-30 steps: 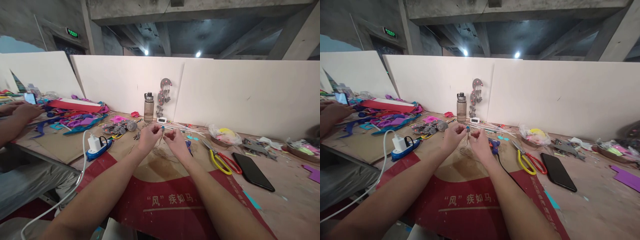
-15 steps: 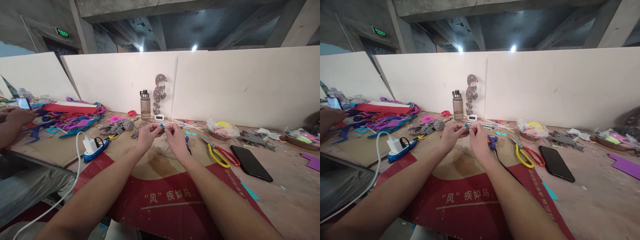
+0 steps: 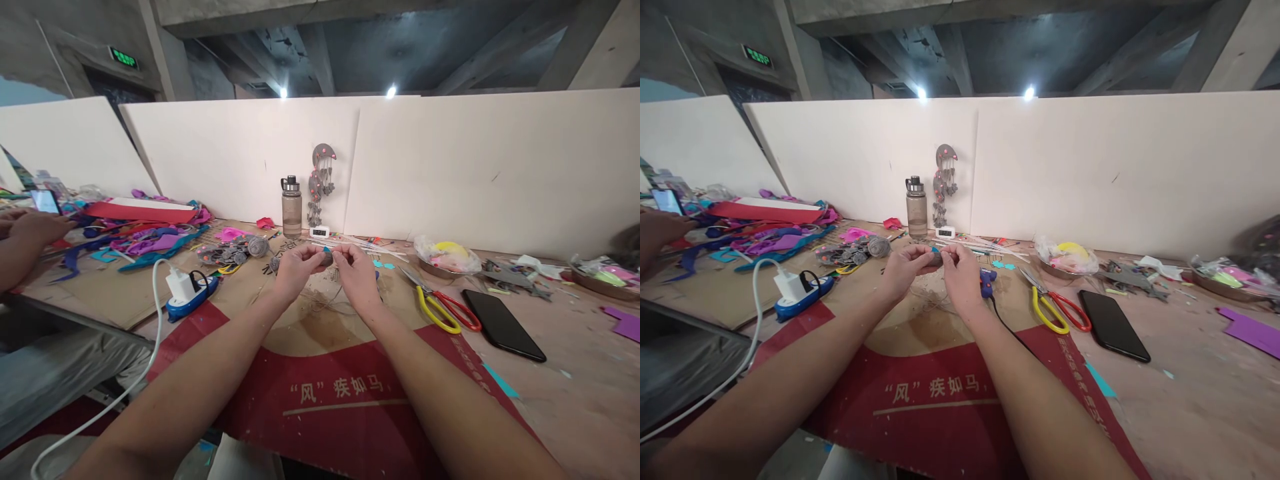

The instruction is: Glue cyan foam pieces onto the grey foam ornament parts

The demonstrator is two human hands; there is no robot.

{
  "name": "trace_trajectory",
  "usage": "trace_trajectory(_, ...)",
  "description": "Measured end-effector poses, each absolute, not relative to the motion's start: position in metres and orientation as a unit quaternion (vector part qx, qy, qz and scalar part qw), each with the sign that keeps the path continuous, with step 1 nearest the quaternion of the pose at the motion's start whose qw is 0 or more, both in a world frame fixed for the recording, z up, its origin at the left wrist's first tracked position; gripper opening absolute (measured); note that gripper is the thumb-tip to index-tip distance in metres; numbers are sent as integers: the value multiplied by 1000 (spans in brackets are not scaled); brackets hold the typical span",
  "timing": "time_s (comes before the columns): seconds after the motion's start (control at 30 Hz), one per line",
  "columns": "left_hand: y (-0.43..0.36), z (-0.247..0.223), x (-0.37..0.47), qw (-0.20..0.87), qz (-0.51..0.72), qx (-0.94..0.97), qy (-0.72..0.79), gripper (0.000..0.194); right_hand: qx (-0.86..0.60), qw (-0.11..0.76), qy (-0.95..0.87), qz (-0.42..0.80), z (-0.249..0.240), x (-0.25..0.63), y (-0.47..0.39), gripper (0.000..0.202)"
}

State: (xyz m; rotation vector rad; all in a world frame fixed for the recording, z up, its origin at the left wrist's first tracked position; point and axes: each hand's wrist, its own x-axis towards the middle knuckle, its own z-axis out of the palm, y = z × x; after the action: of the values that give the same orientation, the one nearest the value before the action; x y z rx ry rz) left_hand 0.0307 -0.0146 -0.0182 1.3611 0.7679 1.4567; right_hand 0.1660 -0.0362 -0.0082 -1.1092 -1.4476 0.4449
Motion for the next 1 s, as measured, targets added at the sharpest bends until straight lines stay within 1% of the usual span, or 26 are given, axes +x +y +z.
trace_trajectory(0.37,-18,-16,32,503,593,551,304,26,-483,587,-620,194,-7,167,-36,15)
trace_trajectory(0.5,-18,-16,31,513,591,547,297,23,-470,593,-616,219,-8,169,-34,13)
trace_trajectory(0.63,-18,-16,28,517,578,559,292,24,-442,591,-598,311,-8,170,-34,16)
trace_trajectory(0.73,-18,-14,25,521,567,572,282,27,-409,582,-561,423,-4,173,-36,21)
trace_trajectory(0.87,-18,-9,21,534,540,588,279,32,-369,545,-505,559,5,179,-40,33)
trace_trajectory(1.0,-16,-7,17,545,520,603,263,36,-359,510,-475,621,10,186,-41,41)
